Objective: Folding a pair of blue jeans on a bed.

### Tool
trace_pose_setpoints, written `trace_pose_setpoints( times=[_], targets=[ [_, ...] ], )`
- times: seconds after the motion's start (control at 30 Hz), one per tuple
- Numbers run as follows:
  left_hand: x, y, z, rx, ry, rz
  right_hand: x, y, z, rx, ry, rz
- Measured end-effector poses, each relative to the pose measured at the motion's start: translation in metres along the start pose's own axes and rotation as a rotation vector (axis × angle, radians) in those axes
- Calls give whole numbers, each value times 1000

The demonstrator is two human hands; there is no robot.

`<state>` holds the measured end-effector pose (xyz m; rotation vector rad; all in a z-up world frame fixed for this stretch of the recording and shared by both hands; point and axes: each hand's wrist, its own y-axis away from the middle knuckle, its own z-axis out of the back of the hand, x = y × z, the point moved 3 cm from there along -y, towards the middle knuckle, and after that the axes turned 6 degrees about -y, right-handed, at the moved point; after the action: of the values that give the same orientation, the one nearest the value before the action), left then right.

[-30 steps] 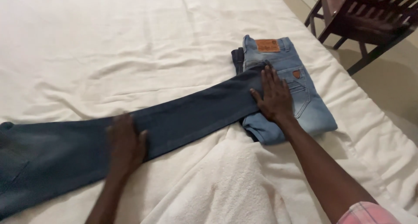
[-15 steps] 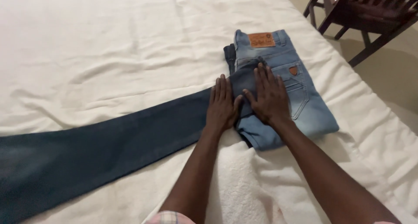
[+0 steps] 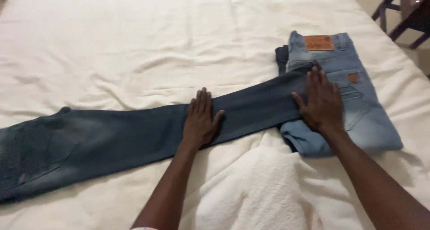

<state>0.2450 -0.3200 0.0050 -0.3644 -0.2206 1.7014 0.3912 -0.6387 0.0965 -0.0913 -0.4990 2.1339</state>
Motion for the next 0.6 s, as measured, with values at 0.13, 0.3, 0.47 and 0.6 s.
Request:
trace_pose_setpoints(
  times=[0.13, 0.3, 0.47, 0.6],
  targets=[
    [51, 28, 19, 65, 7, 105, 1, 6, 0, -60, -42, 62],
    [103, 60, 42, 108, -36, 190, -1, 5, 0, -62, -49, 43],
    [167, 89, 51, 105, -160, 252, -5, 5, -4, -53, -41, 18],
    [214, 115, 67, 49, -262, 325, -3, 4, -2, -48, -45, 7]
  ],
)
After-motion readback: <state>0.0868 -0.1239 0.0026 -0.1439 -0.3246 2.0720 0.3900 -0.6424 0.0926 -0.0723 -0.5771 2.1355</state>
